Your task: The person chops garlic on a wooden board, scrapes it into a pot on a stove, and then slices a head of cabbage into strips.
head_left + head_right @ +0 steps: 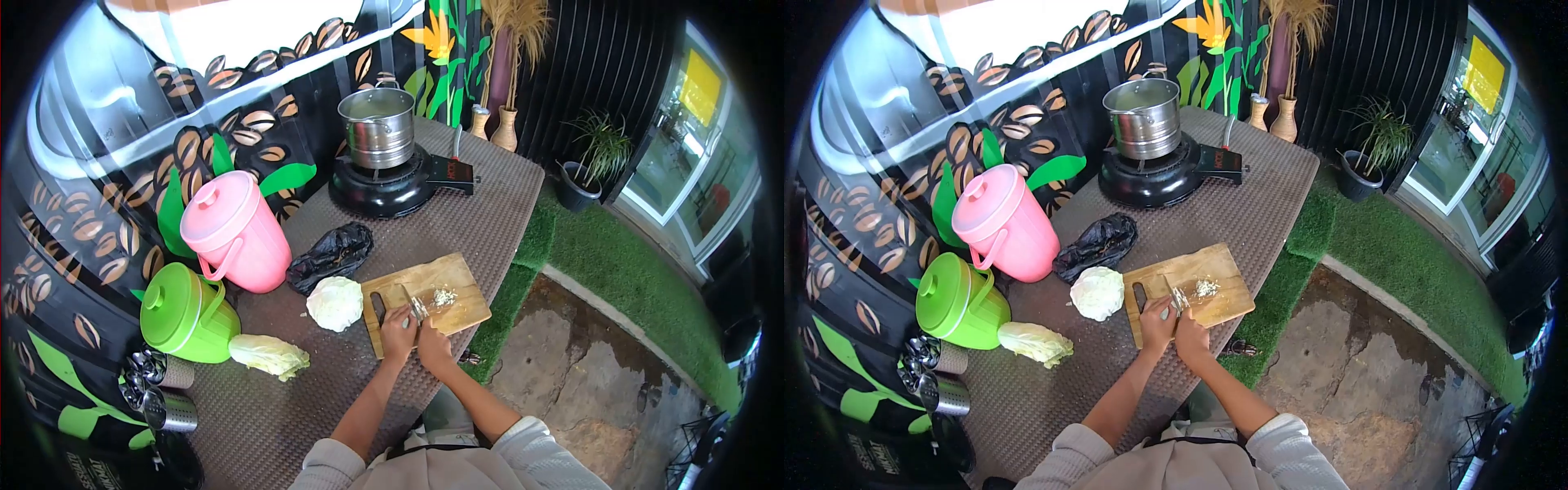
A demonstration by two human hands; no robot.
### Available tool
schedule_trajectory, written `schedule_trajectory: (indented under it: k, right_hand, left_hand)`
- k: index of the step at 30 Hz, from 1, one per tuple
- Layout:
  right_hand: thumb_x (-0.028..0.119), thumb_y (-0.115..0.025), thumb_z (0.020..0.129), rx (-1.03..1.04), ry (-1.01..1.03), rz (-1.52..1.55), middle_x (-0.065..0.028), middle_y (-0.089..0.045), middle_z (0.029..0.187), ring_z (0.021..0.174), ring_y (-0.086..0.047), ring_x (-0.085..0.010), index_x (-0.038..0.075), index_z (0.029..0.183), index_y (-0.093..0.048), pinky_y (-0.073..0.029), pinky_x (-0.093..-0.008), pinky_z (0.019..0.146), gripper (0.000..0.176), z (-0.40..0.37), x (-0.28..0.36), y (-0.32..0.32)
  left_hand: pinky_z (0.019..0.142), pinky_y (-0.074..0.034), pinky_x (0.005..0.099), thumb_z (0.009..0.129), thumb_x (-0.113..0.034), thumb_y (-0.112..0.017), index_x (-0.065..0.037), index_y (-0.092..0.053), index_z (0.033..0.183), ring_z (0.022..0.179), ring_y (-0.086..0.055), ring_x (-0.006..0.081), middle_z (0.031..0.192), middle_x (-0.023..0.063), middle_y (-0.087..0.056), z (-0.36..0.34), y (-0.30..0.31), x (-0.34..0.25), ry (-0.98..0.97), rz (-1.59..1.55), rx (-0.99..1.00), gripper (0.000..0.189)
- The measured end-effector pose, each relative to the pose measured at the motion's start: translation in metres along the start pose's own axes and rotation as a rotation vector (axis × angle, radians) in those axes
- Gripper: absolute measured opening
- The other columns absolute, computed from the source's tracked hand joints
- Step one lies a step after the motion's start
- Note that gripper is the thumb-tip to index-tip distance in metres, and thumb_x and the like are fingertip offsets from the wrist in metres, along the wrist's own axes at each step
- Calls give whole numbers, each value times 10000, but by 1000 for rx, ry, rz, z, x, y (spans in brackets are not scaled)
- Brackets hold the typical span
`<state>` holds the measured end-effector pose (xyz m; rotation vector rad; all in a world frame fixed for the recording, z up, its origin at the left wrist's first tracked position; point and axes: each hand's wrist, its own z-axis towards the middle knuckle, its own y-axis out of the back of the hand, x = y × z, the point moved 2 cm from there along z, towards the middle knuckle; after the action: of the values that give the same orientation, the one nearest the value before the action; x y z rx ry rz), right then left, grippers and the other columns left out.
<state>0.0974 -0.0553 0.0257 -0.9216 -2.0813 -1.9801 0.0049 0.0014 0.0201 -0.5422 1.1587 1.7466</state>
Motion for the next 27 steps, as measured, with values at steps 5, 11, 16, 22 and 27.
schedule_trajectory:
  k: [5,11,16,22,27]
  right_hand:
    - [204,-445,956,-18,146,8,-284,-636,813,669,-673,-382,-33,1055,-433,-538,-474,543,257,18,-27,-9]
    - [264,-391,983,313,-22,342,-230,-609,711,430,-590,-289,-52,1132,-416,-470,-397,368,350,18,-23,37]
    - [248,-414,976,82,172,223,-313,-615,771,678,-634,-456,-48,1085,-429,-503,-523,596,316,14,-33,9]
    - [222,-437,964,57,46,183,-347,-605,830,819,-599,-520,-38,1100,-407,-463,-586,708,295,-11,-11,18]
    - [213,-431,965,10,9,123,-328,-617,841,829,-618,-499,-22,1131,-398,-486,-576,713,290,-21,-8,9]
  left_hand:
    - [869,-509,364,815,-65,-618,39,-702,974,978,-640,293,1025,164,-687,1,2,-3,31,-8,-14,207]
    - [854,-511,366,828,-62,-623,41,-702,957,957,-651,303,1030,167,-685,1,4,0,51,-15,-6,183]
    - [835,-505,356,806,-8,-639,38,-706,919,932,-640,297,969,161,-697,1,3,1,31,-45,-38,139]
    - [830,-503,355,802,4,-636,38,-709,912,945,-632,295,962,166,-697,1,3,-1,70,-47,-15,137]
    - [831,-503,356,803,2,-635,37,-711,919,932,-638,300,966,171,-696,-1,2,-3,41,-37,-22,144]
